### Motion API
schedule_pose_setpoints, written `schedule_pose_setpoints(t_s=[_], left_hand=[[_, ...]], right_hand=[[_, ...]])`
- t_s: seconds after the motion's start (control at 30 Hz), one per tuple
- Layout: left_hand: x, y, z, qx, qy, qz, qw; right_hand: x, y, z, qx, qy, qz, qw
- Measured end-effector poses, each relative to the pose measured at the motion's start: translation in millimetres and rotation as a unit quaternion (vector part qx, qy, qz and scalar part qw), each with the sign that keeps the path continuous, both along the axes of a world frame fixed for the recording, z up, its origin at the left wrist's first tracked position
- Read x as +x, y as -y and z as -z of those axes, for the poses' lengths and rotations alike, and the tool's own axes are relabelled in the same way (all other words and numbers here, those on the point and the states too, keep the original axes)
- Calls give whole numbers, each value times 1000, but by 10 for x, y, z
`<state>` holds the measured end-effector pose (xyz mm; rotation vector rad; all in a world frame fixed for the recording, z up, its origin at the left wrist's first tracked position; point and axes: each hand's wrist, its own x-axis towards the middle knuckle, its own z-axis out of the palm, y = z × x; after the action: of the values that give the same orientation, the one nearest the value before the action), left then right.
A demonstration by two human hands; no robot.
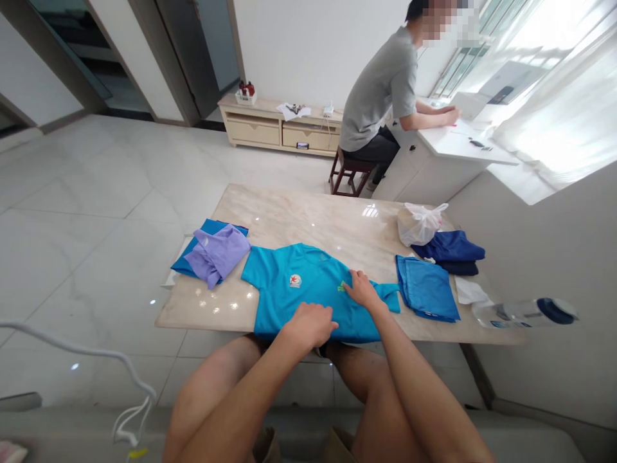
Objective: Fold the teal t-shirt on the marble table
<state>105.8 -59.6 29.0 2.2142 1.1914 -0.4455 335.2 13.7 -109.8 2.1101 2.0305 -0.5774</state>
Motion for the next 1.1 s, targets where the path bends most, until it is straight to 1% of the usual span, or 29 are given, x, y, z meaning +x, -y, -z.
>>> schedule_pose_setpoints(t_s=[0.1,0.2,0.23,0.3,0.33,0.37,0.4,0.47,0.5,0.53,0.57,0.63,0.7,0.77,0.87,0.97,1.03,1.1], left_hand=[[-43,31,76,0,-4,6,1000],[-100,28,160,23,-26,-16,999],[-115,21,175,33,-30,-24,999],[-142,2,176,49,-32,-35,998],[-154,-10,166,50,-33,-38,997],[-165,-22,152,48,-34,-40,997],[-177,-34,137,46,-36,-42,997],[-200,-52,117,43,-40,-47,997],[-211,-57,115,46,-41,-52,997],[-221,-61,117,49,-42,-56,996],[-228,-63,123,53,-42,-58,996],[-235,-61,138,57,-42,-56,996],[-233,-57,149,54,-45,-47,996],[-223,-54,155,55,-46,-39,997],[-213,-55,168,62,-38,-35,997],[-239,-79,203,59,-34,-31,997],[-296,-112,242,48,-39,-32,998],[-385,-157,293,41,-51,-45,997]], right_hand=[[-55,-31,-13,-40,-2,22,999],[-111,-64,-67,-79,1,25,997],[-136,-71,-98,-76,7,30,997],[-209,-74,-181,-40,21,45,998],[-259,-69,-226,-25,14,39,999],[-315,-61,-269,-26,-10,14,1000],[-373,-51,-306,-47,-53,-28,997],[-470,-29,-351,-125,-150,-125,973],[-500,-21,-358,-150,-169,-155,962],[-513,-16,-356,-157,-163,-165,960],[-510,-14,-348,-148,-139,-160,966],[-465,-9,-325,-109,-79,-140,981],[-400,4,-304,-92,-40,-133,986],[-345,30,-287,-113,-16,-126,985],[-305,66,-258,-184,-18,-107,977],[-308,67,-231,-228,-16,-121,966],[-338,51,-227,-218,-6,-134,967],[-401,41,-233,-169,-16,-134,976]])
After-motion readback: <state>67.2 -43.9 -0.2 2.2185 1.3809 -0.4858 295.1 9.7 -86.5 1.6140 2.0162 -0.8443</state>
